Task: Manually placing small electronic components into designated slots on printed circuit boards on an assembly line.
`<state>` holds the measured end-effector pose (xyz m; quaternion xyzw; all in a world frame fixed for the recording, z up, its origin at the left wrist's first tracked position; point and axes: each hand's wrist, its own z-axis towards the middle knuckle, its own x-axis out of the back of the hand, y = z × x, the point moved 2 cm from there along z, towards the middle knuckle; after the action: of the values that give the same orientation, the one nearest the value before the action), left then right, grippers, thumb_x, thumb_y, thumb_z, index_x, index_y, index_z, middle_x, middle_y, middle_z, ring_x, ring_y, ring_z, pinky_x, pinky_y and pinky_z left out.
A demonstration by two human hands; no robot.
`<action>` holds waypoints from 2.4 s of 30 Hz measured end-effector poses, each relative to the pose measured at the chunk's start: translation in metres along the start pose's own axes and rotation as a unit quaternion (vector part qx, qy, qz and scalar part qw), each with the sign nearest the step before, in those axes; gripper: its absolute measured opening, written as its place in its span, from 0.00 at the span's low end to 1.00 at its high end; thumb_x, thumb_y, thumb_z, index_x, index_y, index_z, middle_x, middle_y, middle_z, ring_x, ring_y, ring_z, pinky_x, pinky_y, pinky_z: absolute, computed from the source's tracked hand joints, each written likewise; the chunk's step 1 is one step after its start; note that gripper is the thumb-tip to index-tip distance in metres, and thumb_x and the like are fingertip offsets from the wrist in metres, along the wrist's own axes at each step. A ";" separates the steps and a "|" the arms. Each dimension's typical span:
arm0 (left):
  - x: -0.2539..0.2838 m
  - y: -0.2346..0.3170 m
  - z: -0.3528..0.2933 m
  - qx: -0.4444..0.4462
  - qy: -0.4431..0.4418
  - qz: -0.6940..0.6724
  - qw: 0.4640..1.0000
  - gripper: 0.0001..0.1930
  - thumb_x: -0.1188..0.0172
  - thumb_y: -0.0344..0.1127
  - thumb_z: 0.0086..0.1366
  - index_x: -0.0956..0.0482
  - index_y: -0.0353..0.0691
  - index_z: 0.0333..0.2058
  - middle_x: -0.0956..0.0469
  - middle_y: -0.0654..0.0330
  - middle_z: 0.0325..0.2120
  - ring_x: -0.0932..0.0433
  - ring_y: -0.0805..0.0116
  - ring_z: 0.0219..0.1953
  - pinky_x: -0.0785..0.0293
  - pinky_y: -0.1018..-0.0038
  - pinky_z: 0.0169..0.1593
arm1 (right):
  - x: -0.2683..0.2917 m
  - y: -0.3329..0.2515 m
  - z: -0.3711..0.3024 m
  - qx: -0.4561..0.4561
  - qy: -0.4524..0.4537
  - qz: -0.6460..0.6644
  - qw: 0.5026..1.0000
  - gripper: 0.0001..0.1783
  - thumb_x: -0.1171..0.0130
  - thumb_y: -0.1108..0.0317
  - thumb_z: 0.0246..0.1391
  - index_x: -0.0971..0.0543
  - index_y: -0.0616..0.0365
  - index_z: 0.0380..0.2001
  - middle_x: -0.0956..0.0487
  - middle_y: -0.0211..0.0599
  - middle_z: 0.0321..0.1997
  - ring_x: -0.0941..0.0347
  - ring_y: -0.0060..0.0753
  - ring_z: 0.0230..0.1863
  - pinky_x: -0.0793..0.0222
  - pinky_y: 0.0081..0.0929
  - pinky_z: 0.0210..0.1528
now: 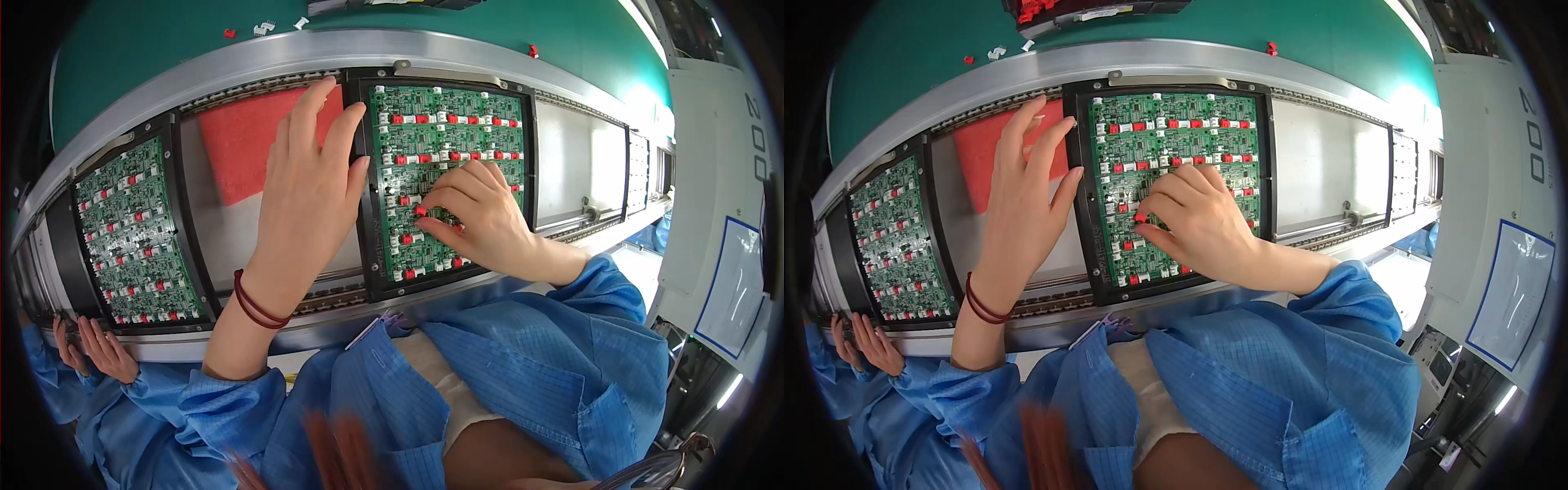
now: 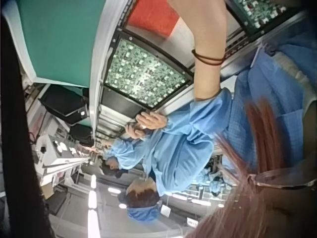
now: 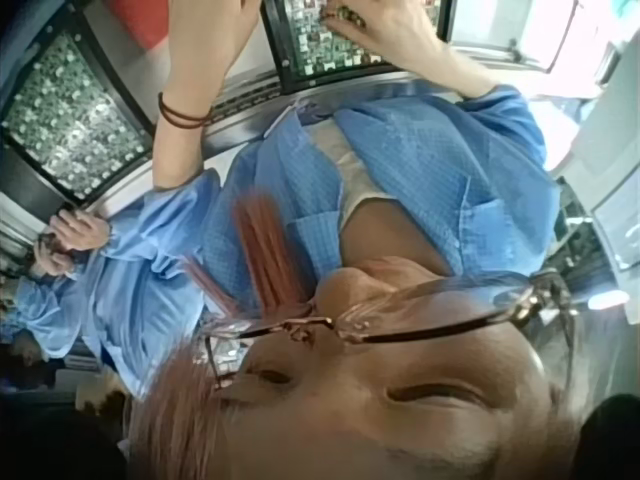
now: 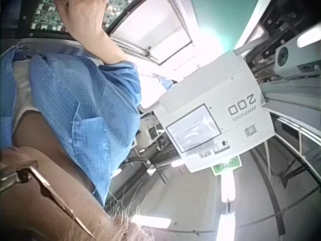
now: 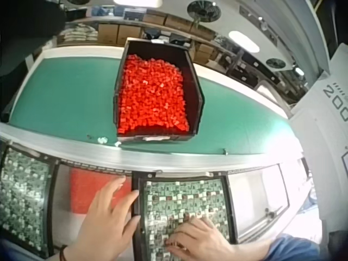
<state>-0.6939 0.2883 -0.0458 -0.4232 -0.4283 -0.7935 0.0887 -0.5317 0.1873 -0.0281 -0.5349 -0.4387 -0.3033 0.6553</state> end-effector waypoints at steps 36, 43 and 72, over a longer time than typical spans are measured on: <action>0.169 0.102 0.087 -0.206 0.164 0.062 0.963 0.16 0.46 0.27 0.44 0.30 0.26 0.35 0.37 0.43 0.44 0.36 0.50 0.47 0.37 0.65 0.50 | 0.110 -0.084 -0.036 -0.196 0.052 0.392 0.897 0.03 0.53 0.79 0.52 0.34 0.59 0.29 0.35 0.27 0.26 0.36 0.18 0.29 0.40 0.16 0.33; 0.089 0.061 0.184 -0.053 0.091 0.259 0.960 0.22 0.53 0.34 0.56 0.33 0.29 0.49 0.37 0.44 0.51 0.40 0.51 0.55 0.43 0.64 0.56 | 0.115 -0.098 -0.046 -0.167 0.106 0.388 0.900 0.06 0.55 0.82 0.48 0.32 0.62 0.30 0.33 0.31 0.28 0.33 0.21 0.30 0.39 0.18 0.33; 0.126 0.056 0.188 0.004 0.063 0.327 0.943 0.04 0.48 0.29 0.50 0.24 0.39 0.23 0.24 0.56 0.29 0.26 0.60 0.36 0.27 0.68 0.35 | 0.116 -0.089 -0.032 -0.213 0.103 0.335 0.912 0.10 0.43 0.80 0.43 0.23 0.64 0.33 0.23 0.32 0.26 0.33 0.17 0.27 0.36 0.16 0.32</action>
<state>-0.6324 0.4238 0.1335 -0.4888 -0.2632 -0.7440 0.3718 -0.5509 0.1426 0.1133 -0.7433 -0.0888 -0.2059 0.6303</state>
